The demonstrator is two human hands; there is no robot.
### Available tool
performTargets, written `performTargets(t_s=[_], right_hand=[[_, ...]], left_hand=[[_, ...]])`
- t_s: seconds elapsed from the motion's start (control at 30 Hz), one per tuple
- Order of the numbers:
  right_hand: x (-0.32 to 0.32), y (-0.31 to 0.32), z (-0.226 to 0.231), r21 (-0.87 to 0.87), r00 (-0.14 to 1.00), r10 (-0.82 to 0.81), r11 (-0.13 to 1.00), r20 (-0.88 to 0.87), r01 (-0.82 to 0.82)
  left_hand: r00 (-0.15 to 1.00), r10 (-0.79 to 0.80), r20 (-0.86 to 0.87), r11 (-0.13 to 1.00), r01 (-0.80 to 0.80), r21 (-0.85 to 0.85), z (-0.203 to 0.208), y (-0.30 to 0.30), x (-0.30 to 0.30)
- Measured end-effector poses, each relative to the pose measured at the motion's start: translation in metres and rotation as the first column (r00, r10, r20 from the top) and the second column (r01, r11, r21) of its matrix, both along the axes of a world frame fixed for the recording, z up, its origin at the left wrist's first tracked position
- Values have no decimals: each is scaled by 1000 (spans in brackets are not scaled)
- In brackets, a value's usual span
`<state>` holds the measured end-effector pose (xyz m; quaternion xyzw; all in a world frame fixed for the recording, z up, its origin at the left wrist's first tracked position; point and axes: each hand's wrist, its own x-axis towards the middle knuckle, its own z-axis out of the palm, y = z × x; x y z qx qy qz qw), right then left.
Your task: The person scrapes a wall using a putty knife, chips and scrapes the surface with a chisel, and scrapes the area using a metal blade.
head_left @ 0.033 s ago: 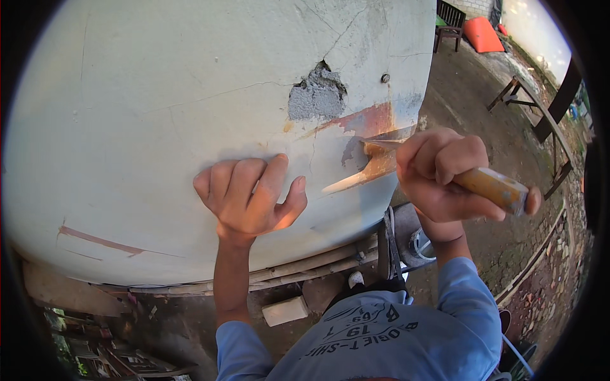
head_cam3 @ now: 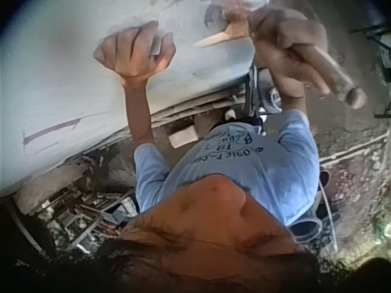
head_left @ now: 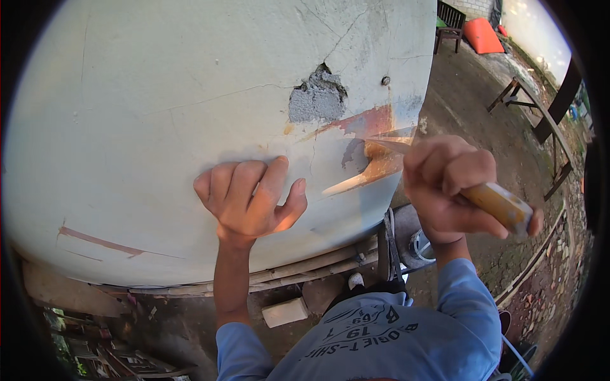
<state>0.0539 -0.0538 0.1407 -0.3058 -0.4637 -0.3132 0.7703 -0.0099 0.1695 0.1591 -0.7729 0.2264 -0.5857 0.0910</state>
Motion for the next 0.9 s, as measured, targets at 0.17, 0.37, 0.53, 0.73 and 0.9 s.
performTargets(t_s=[0.17, 0.37, 0.53, 0.73, 0.9], right_hand=[[13, -4, -13, 151, 973, 149, 973, 175, -176], [9, -2, -7, -5, 978, 98, 995, 183, -99], [-1, -5, -4, 190, 986, 40, 979, 165, -71], [3, -6, -13, -89, 997, 74, 993, -36, -77], [0, -3, -13, -73, 997, 75, 994, -35, -77]], left_hand=[[1000, -3, 5, 1000, 3, 0, -1, 0, 1], [1000, -8, -3, 1000, 8, -6, -1, 1, -2], [1000, -10, 0, 1000, 10, -7, 0, -3, 0], [1000, 0, 3, 1000, 0, -7, -2, 1, -1], [1000, -11, 3, 1000, 11, -3, 0, -1, 1]])
